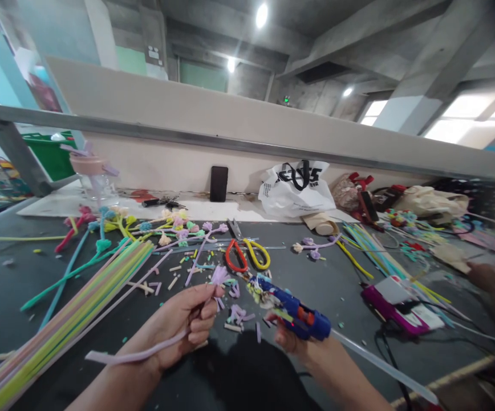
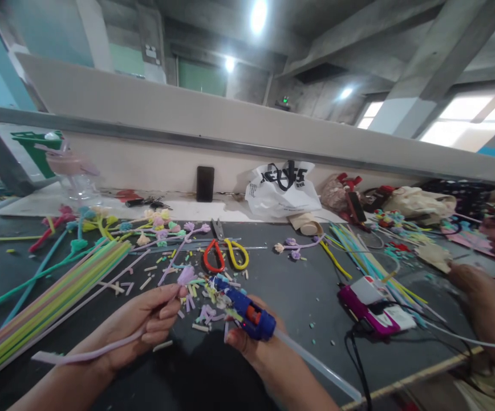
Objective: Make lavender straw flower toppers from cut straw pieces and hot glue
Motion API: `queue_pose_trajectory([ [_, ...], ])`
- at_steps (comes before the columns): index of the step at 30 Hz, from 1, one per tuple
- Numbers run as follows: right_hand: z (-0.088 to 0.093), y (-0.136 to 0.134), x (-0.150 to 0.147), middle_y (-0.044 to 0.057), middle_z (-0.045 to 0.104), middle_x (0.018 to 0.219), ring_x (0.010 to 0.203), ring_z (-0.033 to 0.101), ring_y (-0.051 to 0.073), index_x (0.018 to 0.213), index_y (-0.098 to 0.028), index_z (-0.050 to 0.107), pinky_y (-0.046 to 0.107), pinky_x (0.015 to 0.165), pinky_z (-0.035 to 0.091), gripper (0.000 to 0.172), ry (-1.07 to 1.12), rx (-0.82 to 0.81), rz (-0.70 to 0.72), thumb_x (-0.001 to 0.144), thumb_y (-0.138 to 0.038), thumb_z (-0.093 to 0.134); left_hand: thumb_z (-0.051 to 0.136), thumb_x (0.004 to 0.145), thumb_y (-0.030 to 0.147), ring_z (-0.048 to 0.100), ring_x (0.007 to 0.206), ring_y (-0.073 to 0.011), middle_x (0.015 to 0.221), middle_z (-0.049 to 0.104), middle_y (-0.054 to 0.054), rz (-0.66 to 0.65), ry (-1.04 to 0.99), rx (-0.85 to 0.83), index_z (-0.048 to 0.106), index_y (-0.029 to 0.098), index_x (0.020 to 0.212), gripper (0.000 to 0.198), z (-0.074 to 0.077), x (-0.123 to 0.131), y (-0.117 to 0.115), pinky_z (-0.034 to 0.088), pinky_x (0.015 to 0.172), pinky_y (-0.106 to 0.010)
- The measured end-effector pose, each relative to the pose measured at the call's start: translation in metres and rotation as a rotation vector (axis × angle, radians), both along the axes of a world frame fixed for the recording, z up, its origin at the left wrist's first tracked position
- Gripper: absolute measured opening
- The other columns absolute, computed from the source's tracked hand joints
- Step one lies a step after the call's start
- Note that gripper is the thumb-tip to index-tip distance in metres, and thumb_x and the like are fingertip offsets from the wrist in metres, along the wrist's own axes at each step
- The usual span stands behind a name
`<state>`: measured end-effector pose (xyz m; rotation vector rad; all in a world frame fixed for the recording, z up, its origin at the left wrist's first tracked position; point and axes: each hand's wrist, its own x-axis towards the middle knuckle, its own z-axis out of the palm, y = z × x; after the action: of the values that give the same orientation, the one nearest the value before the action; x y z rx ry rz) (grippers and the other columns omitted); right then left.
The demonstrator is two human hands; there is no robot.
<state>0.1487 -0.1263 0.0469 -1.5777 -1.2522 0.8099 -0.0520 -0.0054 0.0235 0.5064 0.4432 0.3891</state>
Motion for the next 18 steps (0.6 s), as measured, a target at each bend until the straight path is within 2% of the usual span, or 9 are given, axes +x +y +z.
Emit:
queue_pose_trajectory([
  [4,-0.003,-0.002,-0.001,0.004,0.066,0.078,0.069,0.061,0.020,0.088,-0.021,0.063,0.029,0.061,0.050,0.045,0.025,-0.043,-0.011,0.061,-0.057,0.068,0.049,0.085,0.029,0.029,0.036,-0.0001,0.056,0.040,0.006,0.030,0.032,0.100,0.056,0.014,0.084,0.017,-0.002,0.002,-0.002,0.021,0.032,-0.012],
  [12,-0.007,-0.004,0.003,0.002,0.064,0.074,0.066,0.059,0.018,0.084,-0.021,0.060,0.027,0.060,0.048,0.034,-0.037,-0.046,0.049,0.066,-0.049,0.068,0.056,0.078,0.036,0.036,0.032,-0.0025,0.053,0.049,0.005,0.158,0.281,0.469,0.057,0.013,0.083,0.023,0.003,0.011,-0.008,0.029,0.032,-0.014],
  [15,-0.013,-0.006,0.005,0.003,0.063,0.072,0.060,0.056,0.016,0.083,-0.020,0.060,0.027,0.055,0.047,0.036,-0.068,-0.021,0.074,0.066,-0.051,0.067,0.057,0.076,0.038,0.038,0.034,-0.0021,0.054,0.051,0.005,0.205,0.358,0.553,0.056,0.012,0.077,0.025,0.005,0.014,-0.011,0.030,0.033,-0.014],
  [18,-0.019,-0.008,0.005,0.004,0.064,0.076,0.066,0.059,0.020,0.086,-0.020,0.061,0.029,0.059,0.049,0.041,-0.139,-0.010,0.023,0.063,-0.054,0.068,0.056,0.076,0.040,0.038,0.034,-0.0021,0.054,0.051,0.005,0.208,0.381,0.603,0.056,0.013,0.075,0.027,0.005,0.014,-0.012,0.031,0.034,-0.014],
])
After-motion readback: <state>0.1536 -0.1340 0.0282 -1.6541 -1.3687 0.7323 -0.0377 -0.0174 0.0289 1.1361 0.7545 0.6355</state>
